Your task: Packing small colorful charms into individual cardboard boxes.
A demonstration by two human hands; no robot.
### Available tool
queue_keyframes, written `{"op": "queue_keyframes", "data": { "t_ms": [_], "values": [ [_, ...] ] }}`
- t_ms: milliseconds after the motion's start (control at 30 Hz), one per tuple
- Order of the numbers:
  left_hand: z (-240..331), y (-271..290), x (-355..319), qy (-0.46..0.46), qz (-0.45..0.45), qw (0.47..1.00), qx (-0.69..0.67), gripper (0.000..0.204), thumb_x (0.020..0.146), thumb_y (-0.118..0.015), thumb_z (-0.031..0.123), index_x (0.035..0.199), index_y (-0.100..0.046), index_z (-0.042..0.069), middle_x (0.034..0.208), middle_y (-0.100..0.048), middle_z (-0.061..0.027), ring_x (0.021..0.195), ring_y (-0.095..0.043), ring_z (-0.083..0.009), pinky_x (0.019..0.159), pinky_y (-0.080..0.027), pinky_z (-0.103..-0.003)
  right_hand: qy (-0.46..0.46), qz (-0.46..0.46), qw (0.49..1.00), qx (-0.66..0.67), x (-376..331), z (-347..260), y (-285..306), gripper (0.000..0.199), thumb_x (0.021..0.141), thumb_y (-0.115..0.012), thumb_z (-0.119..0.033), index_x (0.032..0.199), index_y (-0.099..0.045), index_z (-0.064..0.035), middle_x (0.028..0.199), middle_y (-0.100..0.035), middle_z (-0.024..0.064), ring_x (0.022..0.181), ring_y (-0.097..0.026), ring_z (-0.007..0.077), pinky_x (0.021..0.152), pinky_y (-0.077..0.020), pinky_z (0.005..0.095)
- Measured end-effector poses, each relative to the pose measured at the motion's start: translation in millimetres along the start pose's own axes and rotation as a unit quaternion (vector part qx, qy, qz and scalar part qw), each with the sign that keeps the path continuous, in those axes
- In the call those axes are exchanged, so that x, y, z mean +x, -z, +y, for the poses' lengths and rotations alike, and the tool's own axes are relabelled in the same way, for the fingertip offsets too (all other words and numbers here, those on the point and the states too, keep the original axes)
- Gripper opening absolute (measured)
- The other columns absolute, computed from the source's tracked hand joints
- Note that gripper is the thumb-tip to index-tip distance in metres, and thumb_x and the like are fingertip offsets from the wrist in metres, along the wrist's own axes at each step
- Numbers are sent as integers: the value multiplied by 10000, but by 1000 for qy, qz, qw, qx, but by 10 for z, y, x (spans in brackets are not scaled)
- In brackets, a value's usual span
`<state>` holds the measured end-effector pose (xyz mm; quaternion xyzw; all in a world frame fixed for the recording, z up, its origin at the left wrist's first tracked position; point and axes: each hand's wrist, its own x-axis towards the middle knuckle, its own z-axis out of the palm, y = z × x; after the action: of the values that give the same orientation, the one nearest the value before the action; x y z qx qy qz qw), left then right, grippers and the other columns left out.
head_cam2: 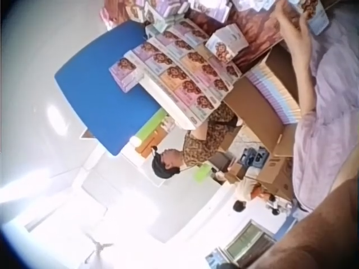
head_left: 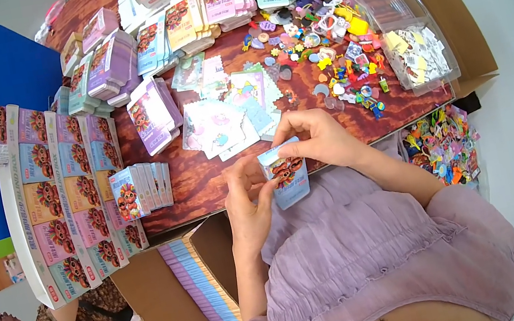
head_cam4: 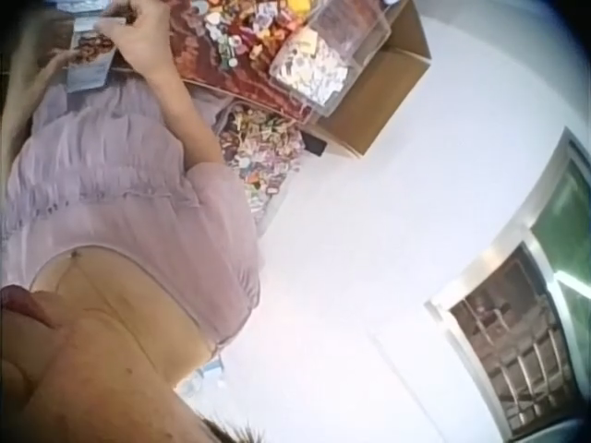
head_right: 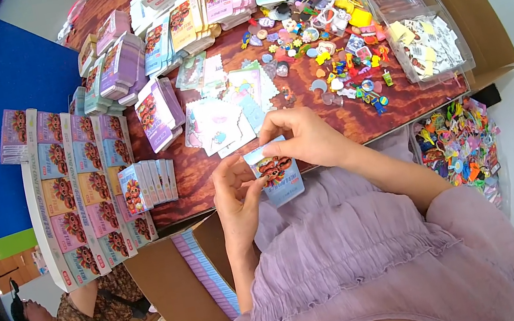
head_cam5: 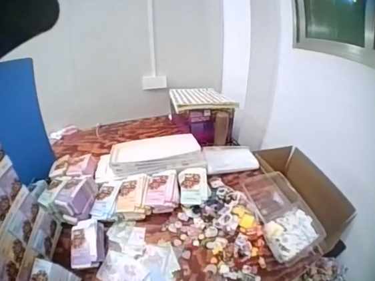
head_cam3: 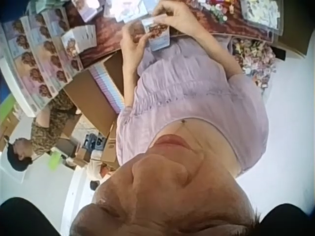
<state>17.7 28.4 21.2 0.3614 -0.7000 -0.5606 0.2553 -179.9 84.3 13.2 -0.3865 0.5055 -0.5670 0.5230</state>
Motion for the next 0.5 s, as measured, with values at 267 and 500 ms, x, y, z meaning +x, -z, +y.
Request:
{"op": "queue_keyframes", "data": {
  "t_ms": [267, 500],
  "values": [
    [-47, 2, 1, 37, -27, 996, -83, 613, 830, -662, -124, 1383, -450, 34, 1071, -636, -113, 938, -657, -158, 781, -568, -290, 13, -3, 998, -68, -6, -43, 79, 82, 856, -691, -28, 910, -674, 31, 832, -686, 47, 766, -644, 106, 671, -509, 266],
    [8, 73, 20, 41, -37, 996, -63, 518, 838, -646, -122, 1321, -543, 35, 1088, -628, -76, 918, -650, -131, 773, -563, -281, 111, -105, 943, -296, -103, -229, 163, 216, 838, -665, -20, 1051, -696, 3, 1073, -693, 121, 1009, -664, 239, 854, -515, 340]
  ]
}}
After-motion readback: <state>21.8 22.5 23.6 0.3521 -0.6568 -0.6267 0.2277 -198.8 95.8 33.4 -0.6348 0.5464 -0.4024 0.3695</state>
